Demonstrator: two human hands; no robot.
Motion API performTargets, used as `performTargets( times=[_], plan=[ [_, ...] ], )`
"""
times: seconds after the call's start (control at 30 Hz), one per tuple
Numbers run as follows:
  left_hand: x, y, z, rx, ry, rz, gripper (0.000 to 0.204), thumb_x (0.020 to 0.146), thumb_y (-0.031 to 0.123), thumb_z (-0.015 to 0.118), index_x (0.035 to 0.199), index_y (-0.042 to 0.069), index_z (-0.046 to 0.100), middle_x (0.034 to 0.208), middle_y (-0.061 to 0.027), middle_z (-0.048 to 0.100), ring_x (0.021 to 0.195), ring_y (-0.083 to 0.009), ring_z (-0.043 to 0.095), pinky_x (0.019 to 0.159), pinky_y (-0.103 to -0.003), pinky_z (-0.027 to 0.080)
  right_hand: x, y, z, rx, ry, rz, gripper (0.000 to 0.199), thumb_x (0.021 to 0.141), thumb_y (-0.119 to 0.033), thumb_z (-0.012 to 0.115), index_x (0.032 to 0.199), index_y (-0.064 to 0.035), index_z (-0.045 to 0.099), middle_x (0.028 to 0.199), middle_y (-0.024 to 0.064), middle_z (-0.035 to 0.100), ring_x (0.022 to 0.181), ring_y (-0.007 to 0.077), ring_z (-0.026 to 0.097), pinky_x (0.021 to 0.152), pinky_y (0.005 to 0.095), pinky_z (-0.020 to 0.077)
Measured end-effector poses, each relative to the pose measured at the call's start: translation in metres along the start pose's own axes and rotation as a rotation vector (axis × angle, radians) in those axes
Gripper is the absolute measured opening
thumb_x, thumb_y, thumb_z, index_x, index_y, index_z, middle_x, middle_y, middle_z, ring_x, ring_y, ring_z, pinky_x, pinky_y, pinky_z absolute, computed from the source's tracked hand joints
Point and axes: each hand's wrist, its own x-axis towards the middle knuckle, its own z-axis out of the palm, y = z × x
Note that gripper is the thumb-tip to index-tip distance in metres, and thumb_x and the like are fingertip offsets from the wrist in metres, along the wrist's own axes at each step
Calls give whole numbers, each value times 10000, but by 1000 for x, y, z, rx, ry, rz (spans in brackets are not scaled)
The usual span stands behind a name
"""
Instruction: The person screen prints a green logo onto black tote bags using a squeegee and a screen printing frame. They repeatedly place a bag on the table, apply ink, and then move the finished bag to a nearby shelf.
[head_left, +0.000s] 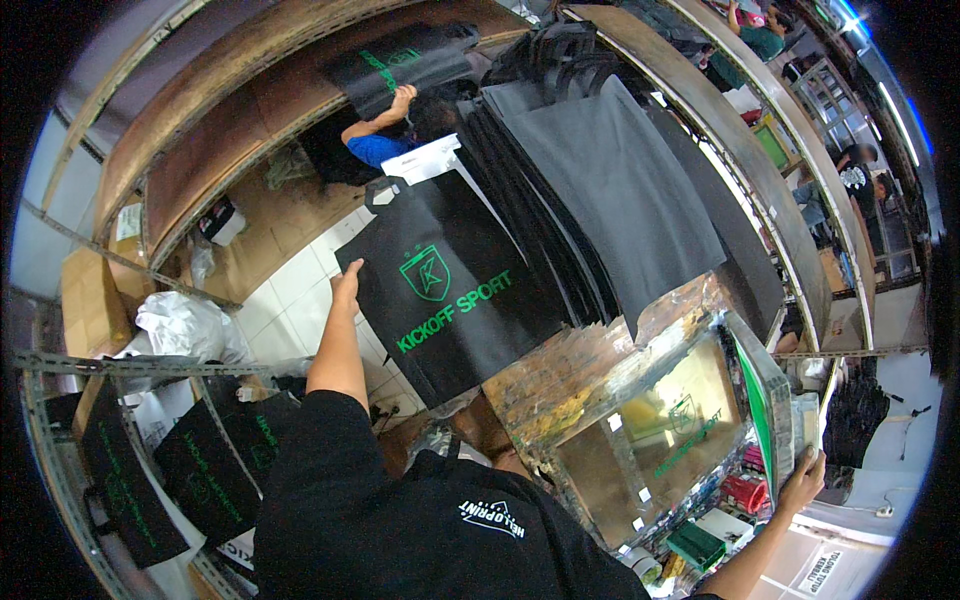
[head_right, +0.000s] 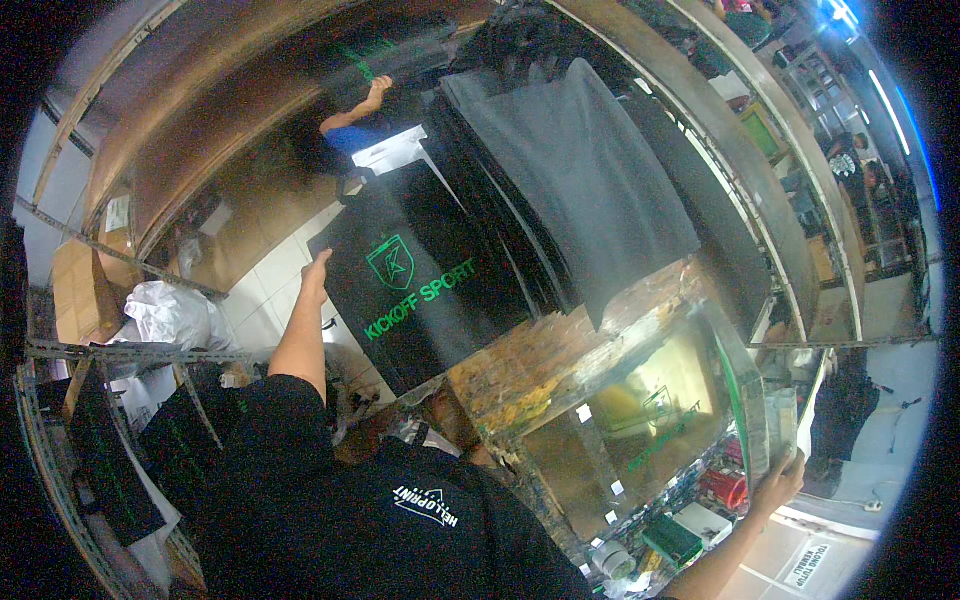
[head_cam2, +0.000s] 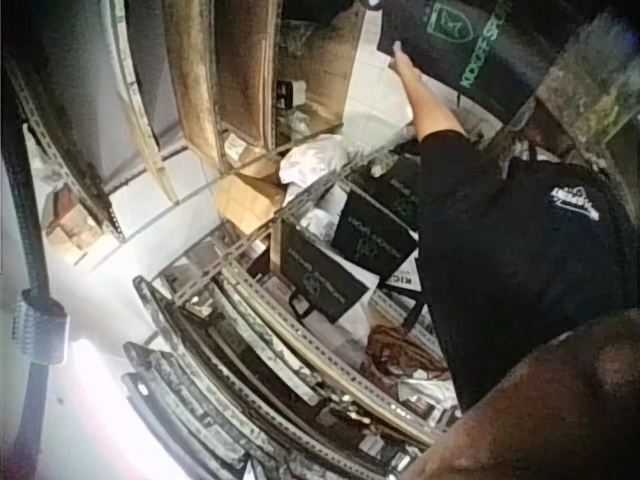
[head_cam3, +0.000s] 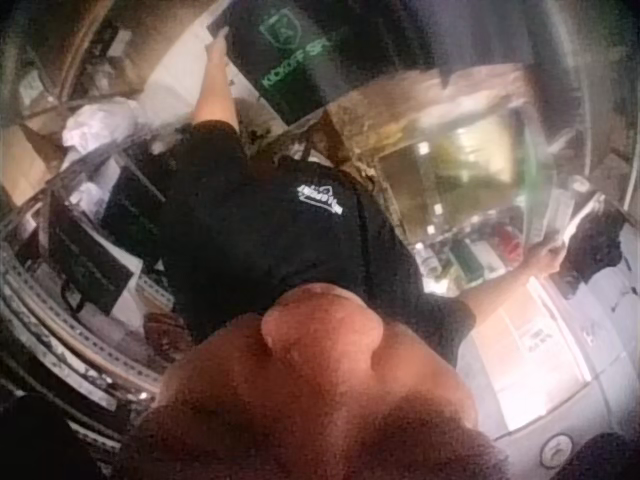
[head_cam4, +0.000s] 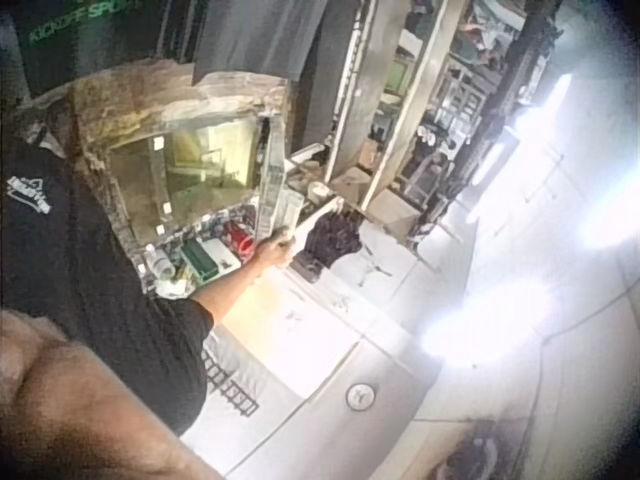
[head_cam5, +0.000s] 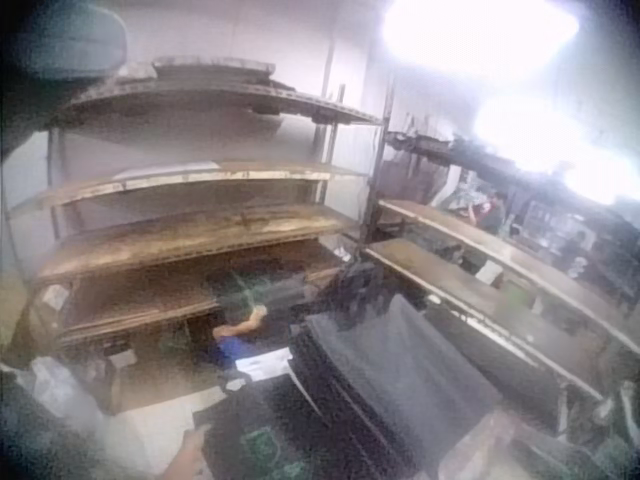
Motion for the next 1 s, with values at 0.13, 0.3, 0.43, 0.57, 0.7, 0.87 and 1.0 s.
performTargets(
  times=[0.13, 0.3, 0.43, 0.57, 0.7, 0.87, 1.0],
  plan=[
    [-4, -5, 11, 85, -9, 112, 682, 811, 347, 863, 1275, -82, 606, 1281, -207, 654, 1154, -301, 635, 1015, -442, 501, -2, -9, -1, 21, 13, -19, 531, 1063, -500, 451, 1247, -43, 650, 1157, 223, 685, 1061, 430, 623, 952, 483, 426],
    [-47, 5, 53, 701, 654, 435, 791, 858, 489, 793, 1412, -21, 548, 1497, -249, 496, 1418, -349, 448, 1180, -514, 338, 5, -20, -4, 80, -57, -25, 547, 1063, -479, 484, 1280, -1, 641, 1180, 276, 679, 1059, 463, 618, 908, 502, 438],
    [-124, 44, 159, 1360, -161, 1032, 863, 960, 673, 512, 1542, 40, 440, 1636, -200, 354, 1544, -361, 268, 1254, -599, 100, -4, -13, -2, -1, 64, -72, 500, 1063, -481, 481, 1204, -32, 651, 1040, 268, 682, 934, 467, 630, 809, 515, 450],
    [-137, 11, 215, 1675, -146, 909, 983, 926, 792, 416, 1590, 67, 378, 1680, -188, 275, 1566, -355, 216, 1249, -625, 14, 2, -13, -4, 28, 22, -106, 505, 1063, -480, 484, 1205, -25, 648, 1040, 274, 682, 930, 473, 632, 800, 519, 455],
    [-124, 7, 229, 1670, -184, 954, 1161, 805, 895, 475, 1611, 73, 329, 1699, -179, 227, 1574, -371, 184, 1251, -621, 24, 0, -8, 0, 38, 23, -86, 526, 1059, -487, 495, 1255, -23, 643, 1077, 285, 682, 948, 478, 629, 814, 512, 460],
    [-118, 10, 238, 1720, -295, 1016, 1165, 805, 903, 463, 1615, 78, 314, 1709, -171, 194, 1577, -380, 159, 1251, -627, 29, 0, -8, 1, 1, 85, -91, 534, 1052, -495, 509, 1255, -21, 646, 1083, 275, 689, 964, 459, 645, 818, 501, 467],
    [-112, 2, 251, 1715, -252, 978, 1172, 800, 906, 464, 1628, 97, 285, 1721, -157, 153, 1587, -370, 113, 1254, -623, 0, 6, -17, -6, 54, -67, -19, 516, 1065, -474, 466, 1247, -27, 648, 1116, 254, 686, 1018, 453, 633, 879, 511, 454]
  ],
)
